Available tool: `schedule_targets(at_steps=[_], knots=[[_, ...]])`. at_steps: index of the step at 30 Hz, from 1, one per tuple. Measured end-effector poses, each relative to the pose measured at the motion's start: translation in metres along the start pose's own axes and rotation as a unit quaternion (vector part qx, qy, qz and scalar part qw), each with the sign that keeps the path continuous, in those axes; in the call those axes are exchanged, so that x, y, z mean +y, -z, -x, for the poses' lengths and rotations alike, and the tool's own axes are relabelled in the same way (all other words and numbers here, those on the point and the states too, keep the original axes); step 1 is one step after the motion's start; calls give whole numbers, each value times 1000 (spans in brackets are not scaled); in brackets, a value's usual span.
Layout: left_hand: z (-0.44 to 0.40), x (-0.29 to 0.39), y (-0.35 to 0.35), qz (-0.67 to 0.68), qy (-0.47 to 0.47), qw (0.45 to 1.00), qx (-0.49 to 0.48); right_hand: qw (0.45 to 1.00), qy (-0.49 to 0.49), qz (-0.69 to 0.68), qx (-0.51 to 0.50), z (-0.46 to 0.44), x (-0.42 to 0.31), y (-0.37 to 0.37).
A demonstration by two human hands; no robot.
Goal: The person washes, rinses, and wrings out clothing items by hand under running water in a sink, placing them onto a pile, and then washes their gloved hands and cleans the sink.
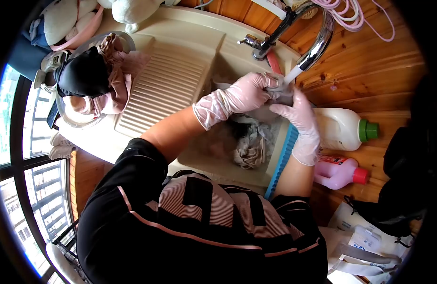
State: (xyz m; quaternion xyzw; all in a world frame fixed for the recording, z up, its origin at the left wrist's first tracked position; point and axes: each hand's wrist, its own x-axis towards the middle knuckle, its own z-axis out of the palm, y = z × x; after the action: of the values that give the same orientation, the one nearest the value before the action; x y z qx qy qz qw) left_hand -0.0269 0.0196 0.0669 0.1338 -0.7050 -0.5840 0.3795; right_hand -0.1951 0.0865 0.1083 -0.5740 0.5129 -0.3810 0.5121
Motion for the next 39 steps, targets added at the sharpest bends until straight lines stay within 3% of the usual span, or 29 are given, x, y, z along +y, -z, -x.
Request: schedule_targets(at_steps=[2, 5, 8, 12, 16, 17, 19, 20, 21, 24, 25, 28, 29, 30, 31, 32, 34, 36, 37, 39], knots=[[-1, -17, -6, -9, -15, 998, 59, 998, -15, 35, 42, -4, 11, 3], [2, -21, -5, 11, 14, 990, 141, 993, 14, -59, 102, -4, 18, -8], [11, -3, 9, -294, -60, 934, 194, 981, 81, -70, 161, -11, 34, -4], [15, -2, 12, -346, 19, 928, 138, 969, 106, -109, 196, -15, 44, -19], [10, 5, -1, -296, 54, 928, 218, 965, 22, 163, 205, -11, 24, -27], [9, 6, -5, -293, 85, 927, 219, 973, -2, 111, 202, -9, 18, -34], [8, 7, -17, -245, 170, 937, 183, 982, -21, -121, 144, -11, 22, -51], [9, -6, -24, -236, 156, 949, 141, 965, -31, -235, 114, -11, 26, -58], [10, -6, -26, -207, 154, 953, 157, 939, -71, -301, 149, -13, 33, -62], [14, -9, -21, -178, 128, 963, 157, 881, -112, -441, 128, -14, 50, -57], [17, -8, -18, -178, 116, 966, 149, 887, -112, -428, 131, -12, 51, -62], [30, 1, -6, -342, 97, 928, 111, 826, -210, -508, 127, -3, 49, -70], [32, 7, -9, -403, 64, 912, 46, 827, -213, -512, 93, -1, 60, -67], [39, 12, -15, -457, 34, 889, -22, 755, -206, -610, 123, -8, 66, -71], [42, -1, -32, -497, 101, 857, -88, 775, -189, -599, 65, -6, 86, -63], [54, -7, -41, -564, -10, 822, -75, 792, -169, -586, 6, -5, 112, -48], [62, 8, -40, -514, 33, 853, -90, 801, -239, -545, 71, -15, 103, -46], [72, 11, -35, -371, 15, 928, -4, 864, -222, -420, 165, -17, 82, -49], [78, 12, -32, -293, 7, 955, 39, 874, -171, -431, 143, -20, 94, -42], [88, 11, -14, -136, 125, 983, 18, 879, -95, -444, 147, -18, 78, -53]])
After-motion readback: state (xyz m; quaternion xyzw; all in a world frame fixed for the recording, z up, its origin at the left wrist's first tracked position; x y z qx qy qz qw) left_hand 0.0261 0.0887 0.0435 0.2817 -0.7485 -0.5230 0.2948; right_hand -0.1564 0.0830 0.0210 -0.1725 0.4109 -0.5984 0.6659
